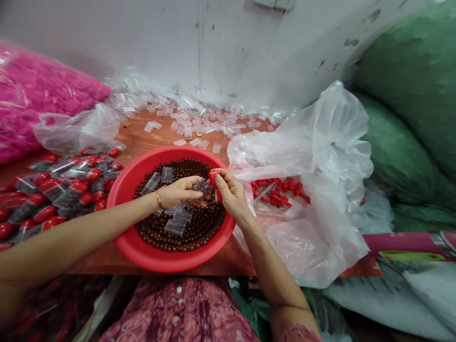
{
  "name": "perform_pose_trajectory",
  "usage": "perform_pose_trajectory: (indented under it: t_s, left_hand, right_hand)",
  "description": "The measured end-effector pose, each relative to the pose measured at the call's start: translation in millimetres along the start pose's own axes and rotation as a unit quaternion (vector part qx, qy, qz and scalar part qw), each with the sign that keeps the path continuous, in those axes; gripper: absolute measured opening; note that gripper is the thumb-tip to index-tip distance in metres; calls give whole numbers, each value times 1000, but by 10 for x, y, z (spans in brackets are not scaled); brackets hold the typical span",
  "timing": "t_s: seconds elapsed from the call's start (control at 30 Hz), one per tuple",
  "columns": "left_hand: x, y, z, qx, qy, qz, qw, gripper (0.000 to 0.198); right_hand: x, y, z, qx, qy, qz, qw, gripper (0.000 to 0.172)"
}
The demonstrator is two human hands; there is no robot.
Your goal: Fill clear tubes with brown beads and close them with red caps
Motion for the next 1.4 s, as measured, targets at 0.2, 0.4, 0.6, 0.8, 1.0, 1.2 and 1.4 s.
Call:
perform_pose_trajectory:
  t_s: [0.2, 0.4, 0.6, 0.8, 1.0, 1.2, 1.4]
  left_hand:
    - [35, 47, 4, -32, -13, 19, 999, 49]
    - [68, 57, -4, -47, -33, 39, 998, 49]
    - [54, 36, -3, -37, -39, 38, 998, 53]
    - [98, 63, 9, -39, -26, 71, 996, 47]
    - [116, 115, -1, -12, 6, 145, 989, 35]
    - [112, 169, -26, 35, 47, 288, 956, 17]
    - [168, 193, -56, 54, 83, 392, 915, 12]
  right_hand:
    - [3, 20, 8, 22, -56, -43, 997, 33]
    - [-17, -15, 4, 2, -46, -15, 999, 33]
    - [11, 21, -6, -24, -30, -38, 999, 35]
    - [79, 39, 29, 22, -49, -51, 997, 31]
    - [60, 33, 19, 3, -28, -55, 998, 30]
    - [89, 55, -56, 0, -50, -190, 981, 29]
    - [127, 65, -72, 25, -141, -273, 951, 32]
Point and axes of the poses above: each hand's wrist, its own z-axis towards the middle knuckle, its own y-axis out of the palm, x = y × z, the point moved 2 cm from there along z, towards the middle knuckle, and after that the axes turned 15 degrees about y, right-handed, at the moved point
